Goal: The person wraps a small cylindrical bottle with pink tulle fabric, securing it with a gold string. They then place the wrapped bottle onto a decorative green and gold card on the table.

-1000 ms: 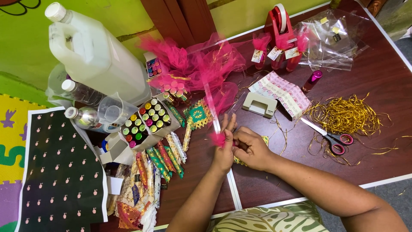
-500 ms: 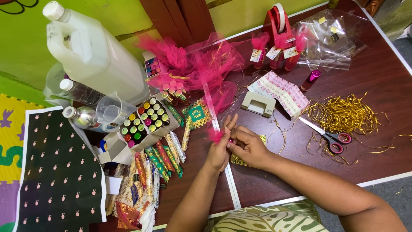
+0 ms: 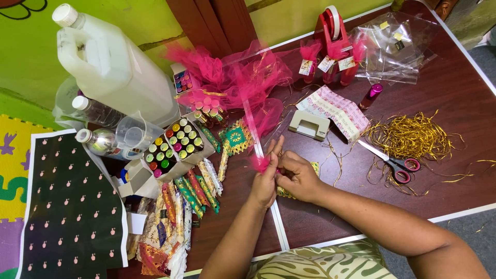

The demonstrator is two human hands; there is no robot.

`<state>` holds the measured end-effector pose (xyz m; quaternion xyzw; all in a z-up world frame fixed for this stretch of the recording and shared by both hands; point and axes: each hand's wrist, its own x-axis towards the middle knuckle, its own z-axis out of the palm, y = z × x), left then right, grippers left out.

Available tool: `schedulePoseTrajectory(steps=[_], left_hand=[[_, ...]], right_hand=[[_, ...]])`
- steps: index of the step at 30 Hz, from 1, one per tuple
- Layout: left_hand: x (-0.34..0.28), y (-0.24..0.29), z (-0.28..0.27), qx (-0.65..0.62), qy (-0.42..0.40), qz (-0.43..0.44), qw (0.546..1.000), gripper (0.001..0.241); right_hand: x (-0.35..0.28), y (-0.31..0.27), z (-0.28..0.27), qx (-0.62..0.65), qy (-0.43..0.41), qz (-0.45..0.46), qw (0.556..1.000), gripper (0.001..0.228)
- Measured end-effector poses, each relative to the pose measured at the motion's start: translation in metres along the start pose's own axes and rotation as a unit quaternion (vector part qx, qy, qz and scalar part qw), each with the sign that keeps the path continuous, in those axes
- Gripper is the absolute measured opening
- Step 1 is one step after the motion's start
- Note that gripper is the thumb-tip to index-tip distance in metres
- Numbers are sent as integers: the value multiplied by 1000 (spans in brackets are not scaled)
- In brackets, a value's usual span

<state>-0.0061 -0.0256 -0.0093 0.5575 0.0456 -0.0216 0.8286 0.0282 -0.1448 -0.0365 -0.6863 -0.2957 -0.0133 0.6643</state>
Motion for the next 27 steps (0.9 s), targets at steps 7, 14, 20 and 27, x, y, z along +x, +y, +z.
schedulePoseTrajectory(steps=[7,14,20,27], left_hand=[[-5,9,4,-1,-8,-4,1000,57],[3,-10,-13,-41,-30,-27,998,55],[2,-17,-13,-38,-14,0,999,61],[7,-31,-24,-55,-21,18,998,74]], right_hand=[[0,-2,2,38,6,8,999,13],[0,-1,6,20,28,-10,999,9],[7,-21,7,34,32,-22,999,10],[6,-1,10,102,28,-16,994,15]])
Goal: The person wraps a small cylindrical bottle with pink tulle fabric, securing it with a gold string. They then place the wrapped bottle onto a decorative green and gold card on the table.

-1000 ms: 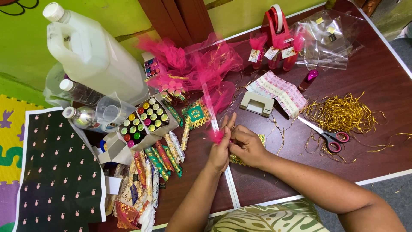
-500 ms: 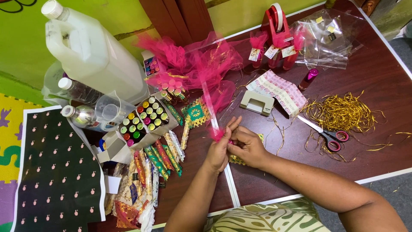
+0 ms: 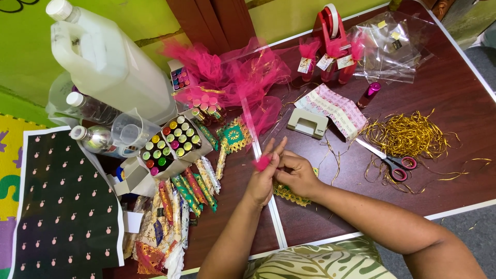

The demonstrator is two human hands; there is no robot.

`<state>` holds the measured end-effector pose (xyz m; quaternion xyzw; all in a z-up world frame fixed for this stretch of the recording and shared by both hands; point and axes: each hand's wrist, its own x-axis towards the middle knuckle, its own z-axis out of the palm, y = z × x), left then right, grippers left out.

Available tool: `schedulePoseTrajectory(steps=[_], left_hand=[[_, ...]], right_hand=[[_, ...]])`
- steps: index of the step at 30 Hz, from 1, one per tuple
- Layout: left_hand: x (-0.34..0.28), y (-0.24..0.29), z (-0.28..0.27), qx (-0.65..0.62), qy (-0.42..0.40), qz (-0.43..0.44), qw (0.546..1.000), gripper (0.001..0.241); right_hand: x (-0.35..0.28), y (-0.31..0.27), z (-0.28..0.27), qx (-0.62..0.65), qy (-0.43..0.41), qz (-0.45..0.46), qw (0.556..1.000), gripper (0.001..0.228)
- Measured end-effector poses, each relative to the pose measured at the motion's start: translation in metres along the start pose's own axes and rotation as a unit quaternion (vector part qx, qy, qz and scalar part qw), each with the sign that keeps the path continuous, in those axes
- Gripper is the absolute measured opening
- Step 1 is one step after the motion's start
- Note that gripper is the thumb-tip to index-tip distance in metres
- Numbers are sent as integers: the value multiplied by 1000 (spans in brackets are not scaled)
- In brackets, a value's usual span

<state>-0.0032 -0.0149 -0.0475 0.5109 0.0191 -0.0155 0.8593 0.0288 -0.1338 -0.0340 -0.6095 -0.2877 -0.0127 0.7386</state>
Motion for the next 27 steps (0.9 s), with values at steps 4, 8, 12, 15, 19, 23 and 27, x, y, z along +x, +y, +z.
schedulePoseTrajectory(steps=[4,8,12,15,19,23,27], left_hand=[[-9,28,29,36,28,-29,999,56],[-9,31,35,52,36,-9,998,53],[-9,38,34,80,8,13,997,58],[-9,38,8,20,-67,-5,998,76],[3,44,-22,4,-30,26,999,91],[6,70,-33,182,32,147,972,53],[5,71,-30,139,-147,200,959,40]], right_hand=[[1,2,-5,2,-10,6,1000,17],[6,-11,-1,24,7,-2,1000,18],[-10,36,-16,35,13,-7,999,16],[-10,19,-10,40,11,1,999,12],[-8,21,-17,33,-3,-2,999,10],[-6,27,-21,41,-21,-14,999,8],[-4,28,-22,37,-42,-15,998,8]])
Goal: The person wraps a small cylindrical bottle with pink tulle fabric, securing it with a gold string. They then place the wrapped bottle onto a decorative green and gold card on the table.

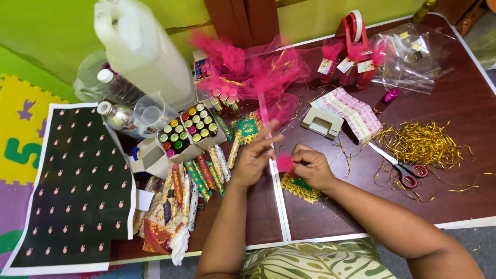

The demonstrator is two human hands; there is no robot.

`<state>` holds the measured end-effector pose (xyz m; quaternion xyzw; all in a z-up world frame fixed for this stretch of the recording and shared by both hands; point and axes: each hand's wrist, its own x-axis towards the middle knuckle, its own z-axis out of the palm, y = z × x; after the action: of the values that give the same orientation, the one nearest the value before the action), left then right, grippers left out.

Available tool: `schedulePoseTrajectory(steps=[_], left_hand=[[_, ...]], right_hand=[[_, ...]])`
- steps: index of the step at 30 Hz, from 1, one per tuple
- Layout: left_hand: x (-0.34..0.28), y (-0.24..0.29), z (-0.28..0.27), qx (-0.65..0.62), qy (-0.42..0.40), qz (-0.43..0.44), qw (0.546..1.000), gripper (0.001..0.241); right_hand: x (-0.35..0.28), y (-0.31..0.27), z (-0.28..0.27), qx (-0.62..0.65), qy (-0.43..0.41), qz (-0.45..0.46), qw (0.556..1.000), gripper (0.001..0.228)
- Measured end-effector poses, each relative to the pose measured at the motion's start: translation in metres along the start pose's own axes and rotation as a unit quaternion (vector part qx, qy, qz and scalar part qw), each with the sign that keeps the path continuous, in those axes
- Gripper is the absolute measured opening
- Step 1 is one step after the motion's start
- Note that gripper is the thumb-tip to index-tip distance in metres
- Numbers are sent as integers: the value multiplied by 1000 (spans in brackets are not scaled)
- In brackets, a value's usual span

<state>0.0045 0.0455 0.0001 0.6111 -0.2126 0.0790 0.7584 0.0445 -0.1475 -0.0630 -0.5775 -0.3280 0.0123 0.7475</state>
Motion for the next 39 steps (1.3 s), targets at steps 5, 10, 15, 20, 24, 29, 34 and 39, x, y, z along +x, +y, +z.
schedulePoseTrajectory(steps=[5,10,15,20,24,29,34,39], left_hand=[[-5,-13,1,66,-57,-38,995,45],[-8,-15,-7,42,24,-98,994,42],[-9,3,-7,256,36,-222,940,12],[-34,11,4,358,38,-293,886,13],[-70,-19,12,242,102,-285,922,13],[-98,-56,50,53,156,-252,954,10],[-98,-46,98,-79,201,-241,946,14],[-101,-72,119,-134,204,-259,935,16]], right_hand=[[0,-4,1,-6,-9,-3,1000,7],[2,-5,-1,-8,-16,-2,1000,8],[7,-13,-2,-15,-24,1,1000,8],[9,6,-16,-17,-49,5,999,8],[13,3,-23,-7,-76,40,996,9],[20,-2,-30,-11,-94,74,993,9],[15,-5,-26,-33,-110,85,990,10],[16,-9,-29,-49,-94,144,984,8]])
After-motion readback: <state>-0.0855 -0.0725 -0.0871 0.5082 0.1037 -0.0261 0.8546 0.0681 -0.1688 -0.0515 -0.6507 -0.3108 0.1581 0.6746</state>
